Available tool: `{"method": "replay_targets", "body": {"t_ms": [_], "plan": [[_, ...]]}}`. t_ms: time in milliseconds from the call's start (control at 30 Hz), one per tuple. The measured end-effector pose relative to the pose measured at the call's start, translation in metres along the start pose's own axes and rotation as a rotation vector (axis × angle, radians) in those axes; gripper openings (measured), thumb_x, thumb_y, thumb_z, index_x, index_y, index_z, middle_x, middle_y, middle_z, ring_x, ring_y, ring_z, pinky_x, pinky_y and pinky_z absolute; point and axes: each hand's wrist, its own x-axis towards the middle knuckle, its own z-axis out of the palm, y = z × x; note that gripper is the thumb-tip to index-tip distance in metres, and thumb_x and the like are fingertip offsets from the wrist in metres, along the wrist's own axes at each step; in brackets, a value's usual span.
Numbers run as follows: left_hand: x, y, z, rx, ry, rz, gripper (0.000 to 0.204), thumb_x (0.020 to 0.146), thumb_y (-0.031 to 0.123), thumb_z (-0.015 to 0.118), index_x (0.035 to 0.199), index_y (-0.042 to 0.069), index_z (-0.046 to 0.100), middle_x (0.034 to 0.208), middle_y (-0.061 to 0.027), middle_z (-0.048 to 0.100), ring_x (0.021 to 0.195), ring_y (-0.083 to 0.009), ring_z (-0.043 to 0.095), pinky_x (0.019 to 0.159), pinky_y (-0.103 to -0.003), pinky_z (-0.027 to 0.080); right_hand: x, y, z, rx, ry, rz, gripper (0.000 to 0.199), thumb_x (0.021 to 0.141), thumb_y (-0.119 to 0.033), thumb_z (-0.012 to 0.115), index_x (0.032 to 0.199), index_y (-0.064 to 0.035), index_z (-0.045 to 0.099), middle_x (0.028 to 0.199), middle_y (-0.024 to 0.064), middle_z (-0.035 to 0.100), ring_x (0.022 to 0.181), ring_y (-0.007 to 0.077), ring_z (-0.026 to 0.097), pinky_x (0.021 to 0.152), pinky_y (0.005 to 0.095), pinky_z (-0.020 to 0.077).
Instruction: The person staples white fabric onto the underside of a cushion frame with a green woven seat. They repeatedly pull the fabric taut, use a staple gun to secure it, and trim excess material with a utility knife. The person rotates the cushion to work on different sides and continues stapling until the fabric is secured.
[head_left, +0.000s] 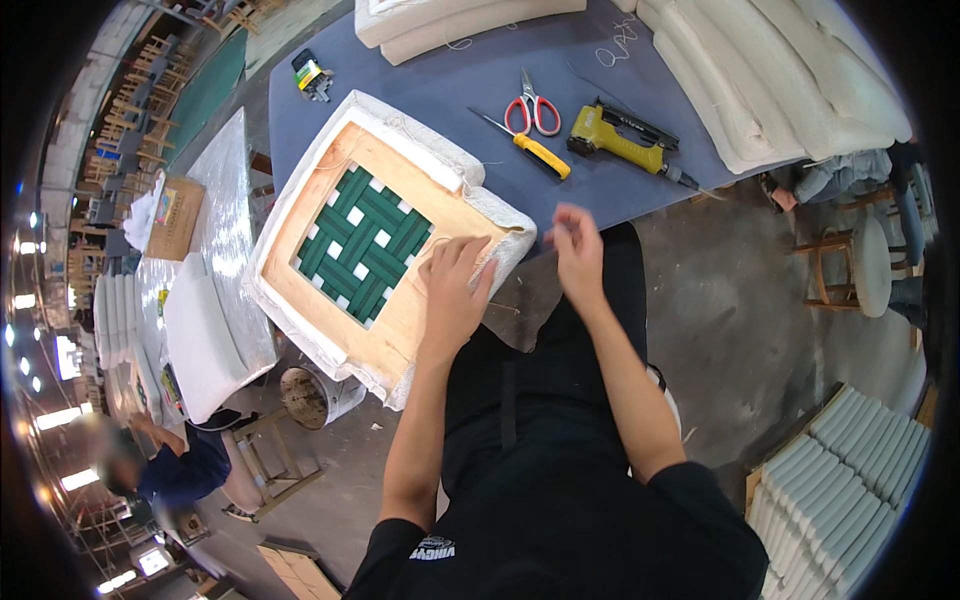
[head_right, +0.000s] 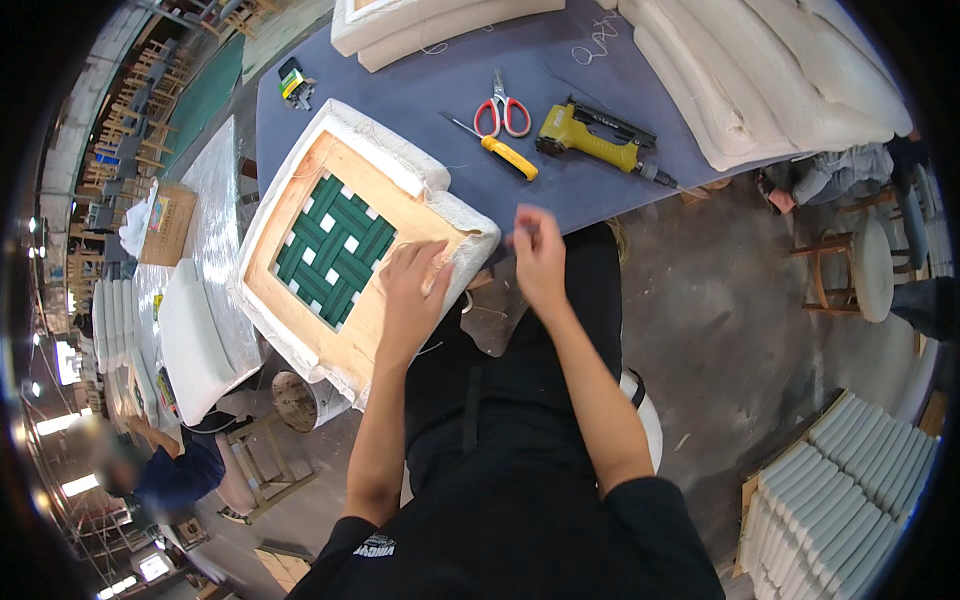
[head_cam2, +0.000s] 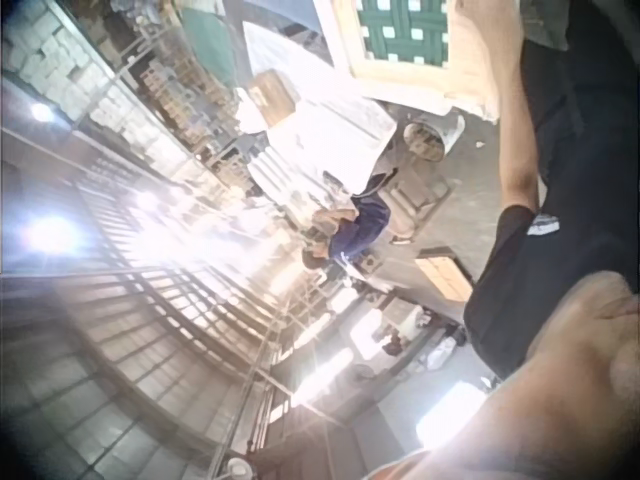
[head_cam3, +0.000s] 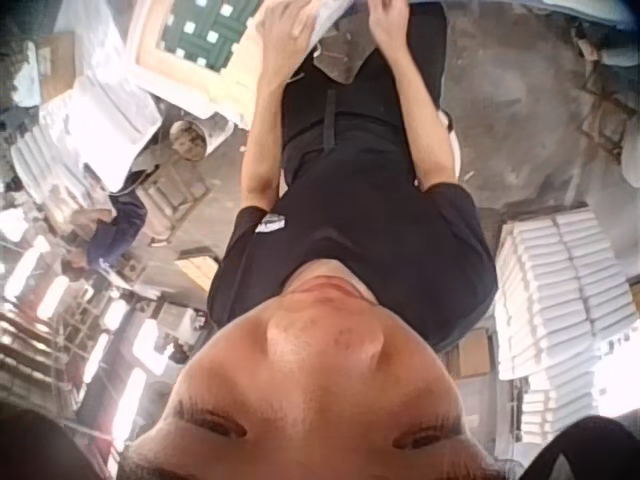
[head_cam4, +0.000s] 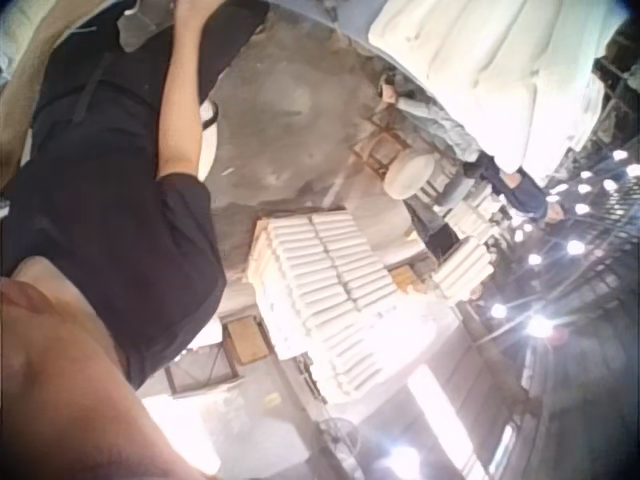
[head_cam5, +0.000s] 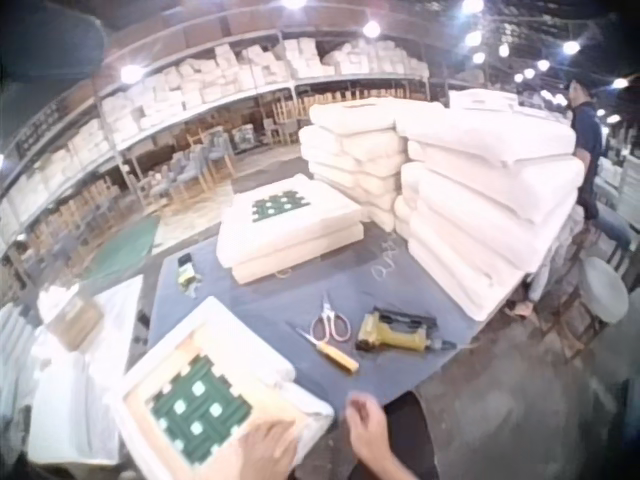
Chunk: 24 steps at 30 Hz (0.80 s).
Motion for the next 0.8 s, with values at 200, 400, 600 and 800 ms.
{"method": "replay_targets", "body": {"t_ms": [200,400,600,800], "plan": [[0.026,0.005,0.045,0.158,-0.016,0.05,0.02,0.098,0.023,0.074,0.114,0.01,0.072,0.115,-0.0063,0.064,0.114,-0.0287,0.057,0.098,-0.053,0.035,-0.064,0.001,-0.021,-0.34,-0.212,-0.1,0.023,0.095,0.009,0.062,0.116,0.0029,0.068,0.104,0.0083,0.067,0.078,0.0151,0.069,0.07,0.0299,0.0552],[0.034,0.001,0.049,0.149,-0.143,0.068,0.018,0.099,0.026,0.073,0.108,0.01,0.07,0.112,-0.0052,0.063,0.111,-0.0294,0.057,0.097,-0.052,0.034,-0.045,0.018,-0.02,-0.203,-0.204,0.343,0.023,0.096,0.007,0.06,0.118,0.0069,0.068,0.111,0.0139,0.074,0.093,0.0176,0.076,0.079,0.0305,0.0588],[0.059,0.006,0.05,0.285,-0.077,0.349,0.017,0.101,0.027,0.071,0.099,0.01,0.07,0.127,-0.0073,0.068,0.134,-0.0327,0.056,0.116,-0.059,0.024,-0.036,0.033,-0.002,0.14,-0.53,0.595,0.042,0.096,0.01,0.055,0.137,0.0048,0.06,0.123,0.0169,0.072,0.105,0.0229,0.077,0.083,0.0318,0.0603],[0.062,-0.023,0.007,0.05,-0.257,0.29,0.017,0.102,0.02,0.069,0.09,0.007,0.066,0.143,-0.0043,0.067,0.147,-0.0282,0.051,0.127,-0.059,0.013,-0.069,0.003,0.044,0.394,-0.48,0.559,0.043,0.098,0.004,0.053,0.141,0.0015,0.054,0.121,0.0114,0.069,0.1,0.0198,0.073,0.09,0.0324,0.0573]]}}
